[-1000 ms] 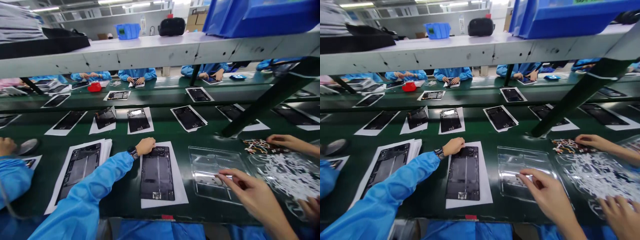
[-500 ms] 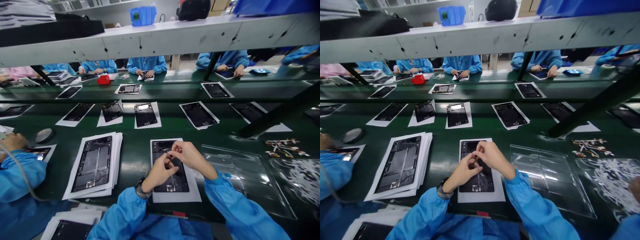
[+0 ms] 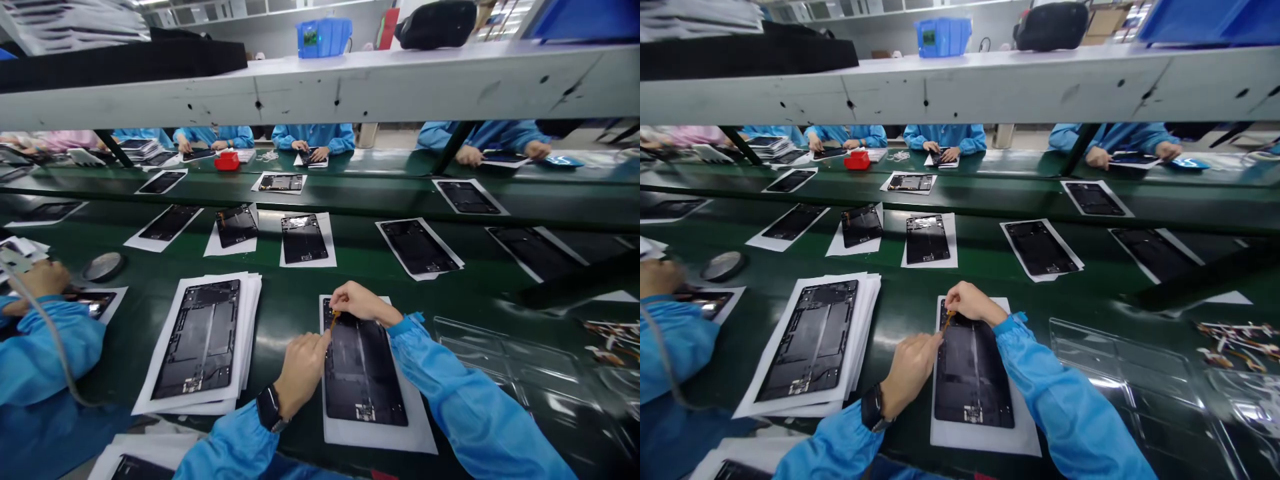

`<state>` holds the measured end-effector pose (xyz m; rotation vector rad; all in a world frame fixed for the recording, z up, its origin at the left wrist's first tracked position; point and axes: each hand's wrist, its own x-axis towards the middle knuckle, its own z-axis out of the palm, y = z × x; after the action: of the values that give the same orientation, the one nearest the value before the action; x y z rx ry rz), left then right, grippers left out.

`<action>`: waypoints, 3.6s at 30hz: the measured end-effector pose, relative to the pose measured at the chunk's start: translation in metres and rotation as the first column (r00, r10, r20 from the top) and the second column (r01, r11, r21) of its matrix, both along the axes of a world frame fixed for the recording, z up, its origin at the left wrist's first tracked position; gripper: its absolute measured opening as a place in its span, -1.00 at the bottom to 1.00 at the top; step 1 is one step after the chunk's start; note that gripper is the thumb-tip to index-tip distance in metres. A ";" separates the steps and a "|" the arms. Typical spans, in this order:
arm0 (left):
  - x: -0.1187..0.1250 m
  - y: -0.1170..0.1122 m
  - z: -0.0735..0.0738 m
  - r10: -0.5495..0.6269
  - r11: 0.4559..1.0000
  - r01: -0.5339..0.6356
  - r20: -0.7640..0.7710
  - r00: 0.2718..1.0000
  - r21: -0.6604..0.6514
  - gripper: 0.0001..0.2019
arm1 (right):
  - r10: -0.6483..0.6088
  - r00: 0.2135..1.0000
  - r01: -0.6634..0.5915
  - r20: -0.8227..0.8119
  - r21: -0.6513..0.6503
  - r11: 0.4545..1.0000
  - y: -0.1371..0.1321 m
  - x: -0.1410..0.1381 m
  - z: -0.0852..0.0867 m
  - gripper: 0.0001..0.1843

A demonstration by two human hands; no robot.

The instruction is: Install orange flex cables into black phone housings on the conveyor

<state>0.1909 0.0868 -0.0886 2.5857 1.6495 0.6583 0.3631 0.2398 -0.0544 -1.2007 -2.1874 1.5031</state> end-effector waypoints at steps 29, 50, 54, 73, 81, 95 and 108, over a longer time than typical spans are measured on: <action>0.010 0.013 -0.009 -0.106 0.989 0.099 0.059 0.993 0.111 -0.81 | -0.105 0.817 -0.234 0.567 0.493 0.838 -0.004 -0.008 -0.012 -0.66; 0.006 0.012 -0.030 -0.237 0.963 0.245 -0.087 0.968 0.109 -0.77 | -0.082 0.859 -0.187 0.505 0.459 0.868 0.002 0.008 -0.023 -0.63; 0.009 0.011 -0.027 -0.232 0.967 0.243 -0.122 0.965 0.079 -0.75 | -0.082 0.858 -0.180 0.508 0.445 0.877 0.001 0.006 -0.021 -0.63; -0.014 0.011 0.000 -0.374 0.914 0.373 0.024 0.927 -0.162 -0.73 | -0.148 0.931 0.050 0.334 0.285 0.957 -0.090 0.050 0.017 -0.82; -0.014 0.008 -0.009 -0.364 0.916 0.366 0.047 0.930 -0.162 -0.63 | -0.164 0.955 0.058 0.247 0.385 0.921 -0.117 0.031 -0.003 -0.79; -0.031 0.016 -0.019 -0.207 0.938 0.267 0.262 0.943 -0.220 -0.27 | -0.058 0.905 -0.177 0.421 0.497 0.850 -0.127 -0.007 -0.017 -0.74; -0.032 0.017 -0.022 -0.215 0.932 0.278 0.263 0.941 -0.232 -0.22 | -0.082 0.883 -0.183 0.463 0.499 0.847 -0.135 -0.006 -0.012 -0.74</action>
<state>0.1586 0.1042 -0.1108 2.3631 1.2212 0.6445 0.3575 0.1049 -0.0661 -1.4006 -2.7011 0.5449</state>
